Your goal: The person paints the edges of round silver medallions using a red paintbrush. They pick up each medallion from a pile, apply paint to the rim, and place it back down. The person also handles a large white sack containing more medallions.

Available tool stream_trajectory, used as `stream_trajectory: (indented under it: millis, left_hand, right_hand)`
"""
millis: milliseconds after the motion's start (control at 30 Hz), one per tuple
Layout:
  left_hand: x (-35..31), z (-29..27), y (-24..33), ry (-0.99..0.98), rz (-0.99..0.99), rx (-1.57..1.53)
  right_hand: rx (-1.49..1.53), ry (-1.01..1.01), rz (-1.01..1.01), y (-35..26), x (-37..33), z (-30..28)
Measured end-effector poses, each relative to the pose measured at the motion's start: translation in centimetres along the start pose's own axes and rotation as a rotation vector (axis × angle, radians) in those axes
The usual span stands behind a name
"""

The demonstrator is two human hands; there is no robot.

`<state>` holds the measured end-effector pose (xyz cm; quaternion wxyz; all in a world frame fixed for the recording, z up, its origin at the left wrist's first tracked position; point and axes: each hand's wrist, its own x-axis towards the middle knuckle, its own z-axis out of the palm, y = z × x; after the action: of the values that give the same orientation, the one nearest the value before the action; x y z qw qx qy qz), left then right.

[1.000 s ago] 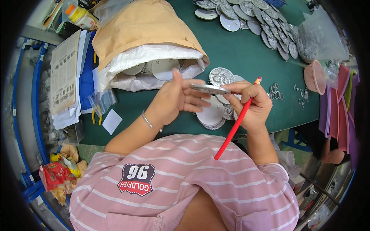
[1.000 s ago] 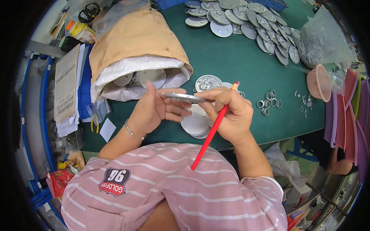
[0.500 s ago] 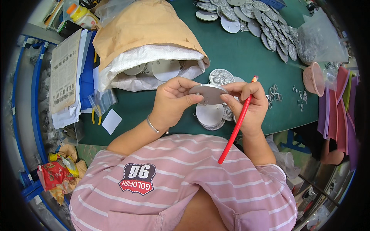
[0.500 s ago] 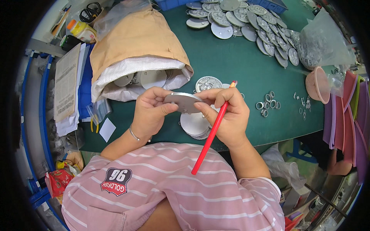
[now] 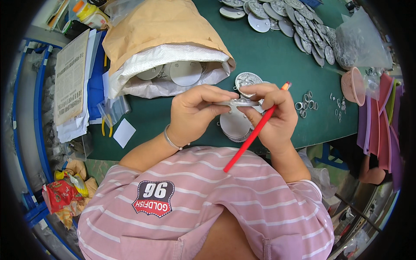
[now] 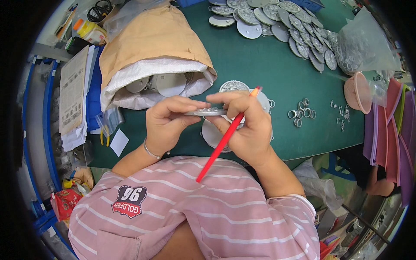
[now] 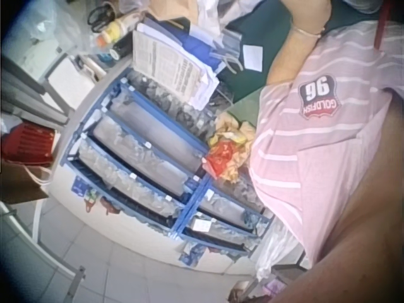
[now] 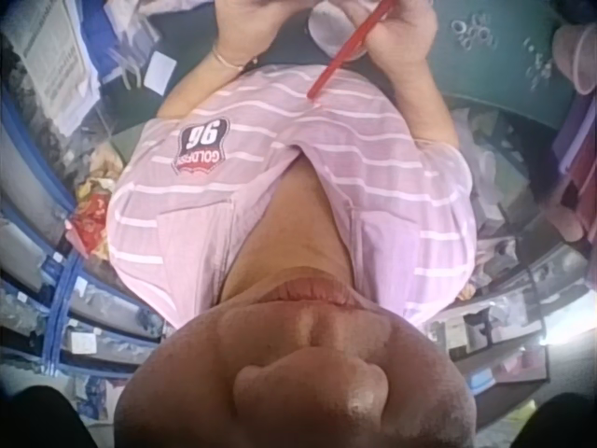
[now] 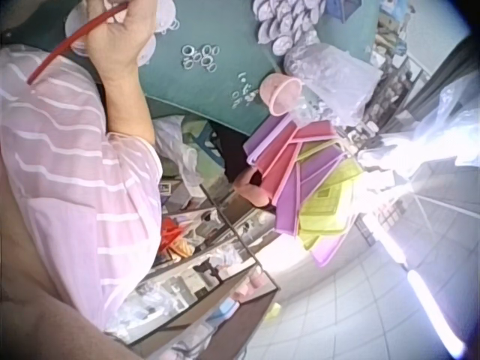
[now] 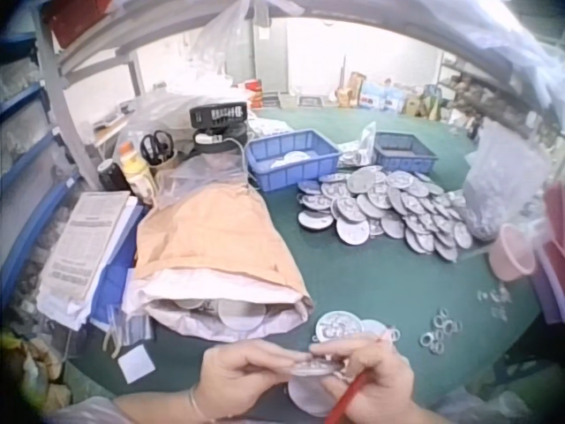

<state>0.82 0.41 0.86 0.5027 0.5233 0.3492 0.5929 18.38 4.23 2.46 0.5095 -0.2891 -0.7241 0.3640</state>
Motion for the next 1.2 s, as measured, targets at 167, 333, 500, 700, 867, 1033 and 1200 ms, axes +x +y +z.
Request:
stream_trajectory:
  millis: [167,333,500,700,867,1033,1200]
  left_hand:
    - [-0.4,-0.6,-1.8,0.072,-0.187,-0.482]
    - [-0.5,-0.3,-2.1,0.070,-0.218,-0.639]
    - [-0.5,-0.2,-1.3,0.058,-0.048,-0.074]
    - [0.5,0.9,0.1,0.140,-0.106,0.031]
    - [-0.1,-0.4,-1.0,0.000,-0.162,0.139]
    - [-0.2,-0.3,-0.4,0.133,0.012,0.213]
    - [-0.1,-0.7,-0.5,0.100,0.105,0.336]
  right_hand:
    - [0.265,0.057,0.150,0.0,-0.1,0.0]
    - [0.284,0.050,0.121,-0.1,-0.2,0.1]
    - [-0.047,-0.102,-0.165,0.4,0.7,0.0]
    - [0.255,0.068,0.060,1.4,-0.5,0.4]
    - [0.575,0.176,0.213,2.0,-1.1,0.1]
    - [0.462,0.129,0.317,2.1,-1.4,-0.2]
    - [0.297,0.056,0.178,2.1,-1.1,0.2]
